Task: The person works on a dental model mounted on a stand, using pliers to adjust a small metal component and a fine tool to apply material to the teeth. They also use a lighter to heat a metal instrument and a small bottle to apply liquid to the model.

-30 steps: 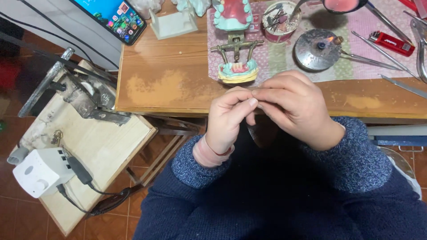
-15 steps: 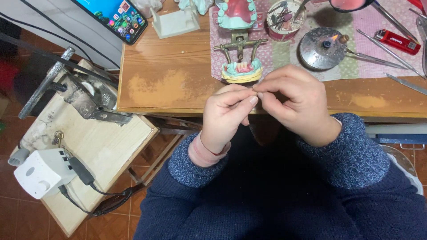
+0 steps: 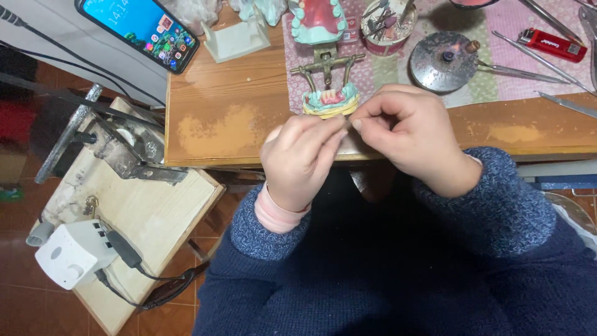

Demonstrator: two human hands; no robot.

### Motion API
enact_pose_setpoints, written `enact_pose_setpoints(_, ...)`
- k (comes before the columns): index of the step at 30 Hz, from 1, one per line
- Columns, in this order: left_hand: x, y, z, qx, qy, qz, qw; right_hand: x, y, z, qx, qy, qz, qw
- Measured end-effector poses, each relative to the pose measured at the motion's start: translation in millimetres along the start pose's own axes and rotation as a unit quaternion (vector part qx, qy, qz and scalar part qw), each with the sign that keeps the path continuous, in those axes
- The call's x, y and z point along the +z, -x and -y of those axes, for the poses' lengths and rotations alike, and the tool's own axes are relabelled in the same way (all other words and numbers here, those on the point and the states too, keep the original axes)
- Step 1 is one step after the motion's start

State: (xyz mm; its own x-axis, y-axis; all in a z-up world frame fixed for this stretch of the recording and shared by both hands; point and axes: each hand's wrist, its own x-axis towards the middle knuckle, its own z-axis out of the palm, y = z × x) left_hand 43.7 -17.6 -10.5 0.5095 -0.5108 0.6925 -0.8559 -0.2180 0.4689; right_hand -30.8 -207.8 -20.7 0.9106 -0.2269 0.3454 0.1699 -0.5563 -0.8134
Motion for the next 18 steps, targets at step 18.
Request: enact_pose_setpoints(18,-13.2,-11.0,21.9,0.152,-0.052,0.045,0.986,-13.1,0.4,-7.5,0.158,-0.13,0.079,0.976)
